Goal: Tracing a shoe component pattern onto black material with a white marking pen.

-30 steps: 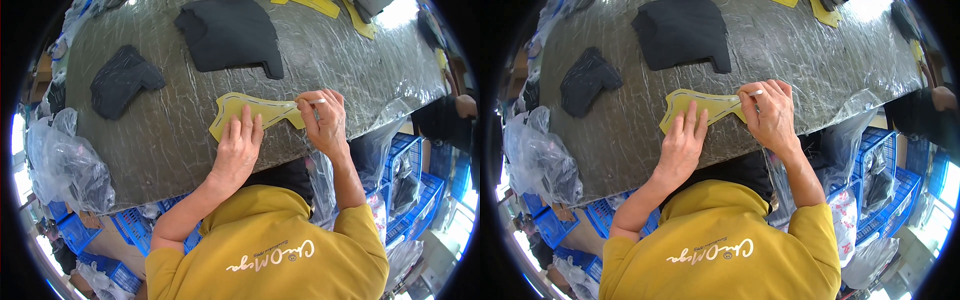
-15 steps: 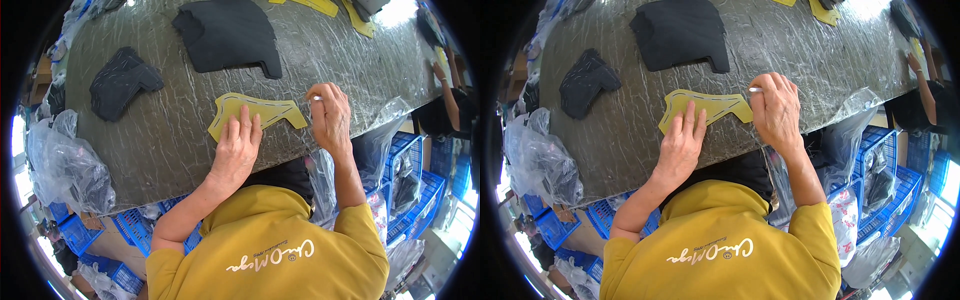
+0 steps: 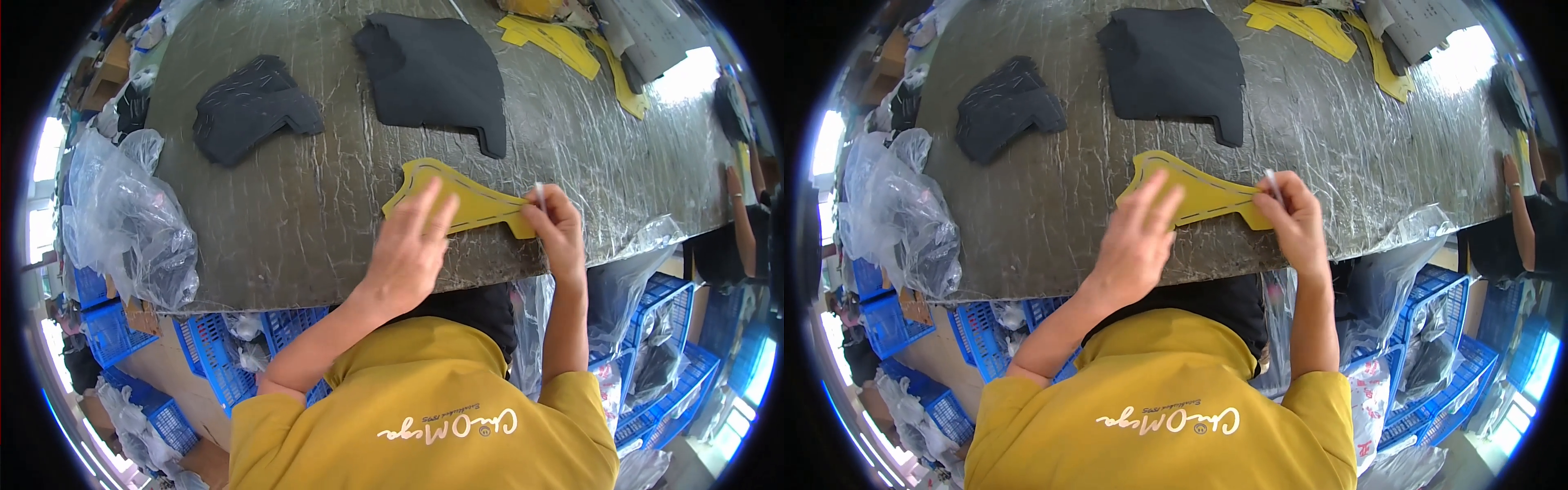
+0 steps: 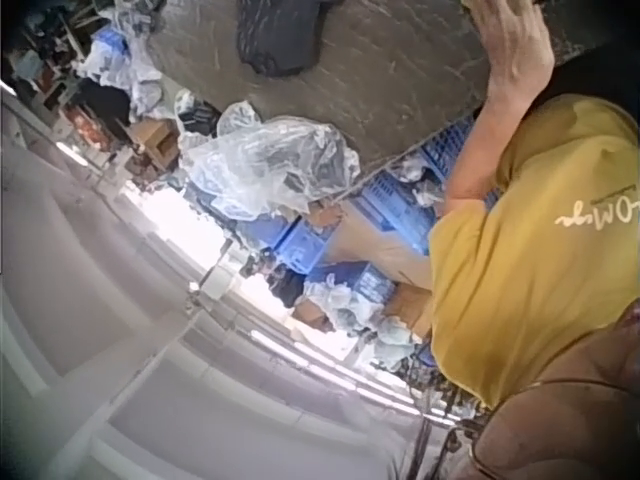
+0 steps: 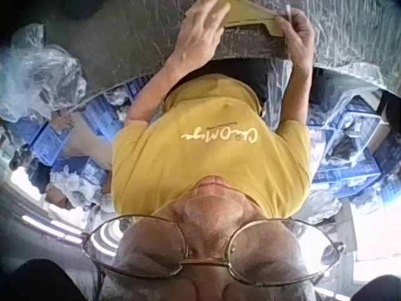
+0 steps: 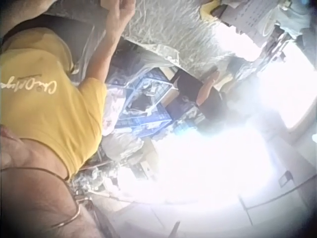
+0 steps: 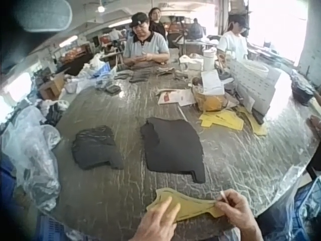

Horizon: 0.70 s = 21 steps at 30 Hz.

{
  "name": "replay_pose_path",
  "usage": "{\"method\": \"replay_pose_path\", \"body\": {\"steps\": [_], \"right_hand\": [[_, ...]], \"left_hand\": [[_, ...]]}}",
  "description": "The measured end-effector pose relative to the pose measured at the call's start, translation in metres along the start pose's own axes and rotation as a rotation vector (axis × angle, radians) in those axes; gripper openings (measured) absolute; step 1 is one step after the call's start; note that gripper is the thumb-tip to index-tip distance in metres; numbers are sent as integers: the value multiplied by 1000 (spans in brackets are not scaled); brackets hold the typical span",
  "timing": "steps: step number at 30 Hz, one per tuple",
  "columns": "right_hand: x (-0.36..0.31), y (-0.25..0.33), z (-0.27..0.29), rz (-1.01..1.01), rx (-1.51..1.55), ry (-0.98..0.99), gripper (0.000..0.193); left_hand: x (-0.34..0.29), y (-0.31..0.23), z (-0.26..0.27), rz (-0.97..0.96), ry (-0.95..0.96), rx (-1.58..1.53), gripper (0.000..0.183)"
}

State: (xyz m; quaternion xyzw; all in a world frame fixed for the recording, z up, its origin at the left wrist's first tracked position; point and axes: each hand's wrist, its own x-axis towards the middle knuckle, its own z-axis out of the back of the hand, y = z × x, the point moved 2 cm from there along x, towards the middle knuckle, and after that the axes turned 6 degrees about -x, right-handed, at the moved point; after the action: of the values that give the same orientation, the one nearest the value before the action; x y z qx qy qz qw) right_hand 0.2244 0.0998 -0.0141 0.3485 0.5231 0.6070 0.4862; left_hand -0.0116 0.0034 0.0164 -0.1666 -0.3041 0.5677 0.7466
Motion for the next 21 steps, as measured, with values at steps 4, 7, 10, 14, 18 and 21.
{"method": "replay_pose_path", "body": {"steps": [4, 7, 10, 14, 18, 21], "right_hand": [[5, -35, 32, -65, 879, -132, 17], [10, -35, 39, -24, 1337, 33, 19], [10, -49, 39, 49, 1367, 105, 23], [8, -48, 41, -21, 1306, 85, 22], [7, -52, 46, 8, 1256, 68, 21], [7, -54, 47, -7, 1224, 40, 22]], "left_hand": [[-10, 18, 41, 195, -177, 86, 51], [-16, 30, 34, 302, -47, 148, 46], [-17, 36, 23, 364, 7, 159, 50], [-21, 44, 21, 193, -223, -137, 46], [-29, 59, 40, 465, -419, -981, 32], [-29, 100, 94, 499, -675, -827, 29]]}}
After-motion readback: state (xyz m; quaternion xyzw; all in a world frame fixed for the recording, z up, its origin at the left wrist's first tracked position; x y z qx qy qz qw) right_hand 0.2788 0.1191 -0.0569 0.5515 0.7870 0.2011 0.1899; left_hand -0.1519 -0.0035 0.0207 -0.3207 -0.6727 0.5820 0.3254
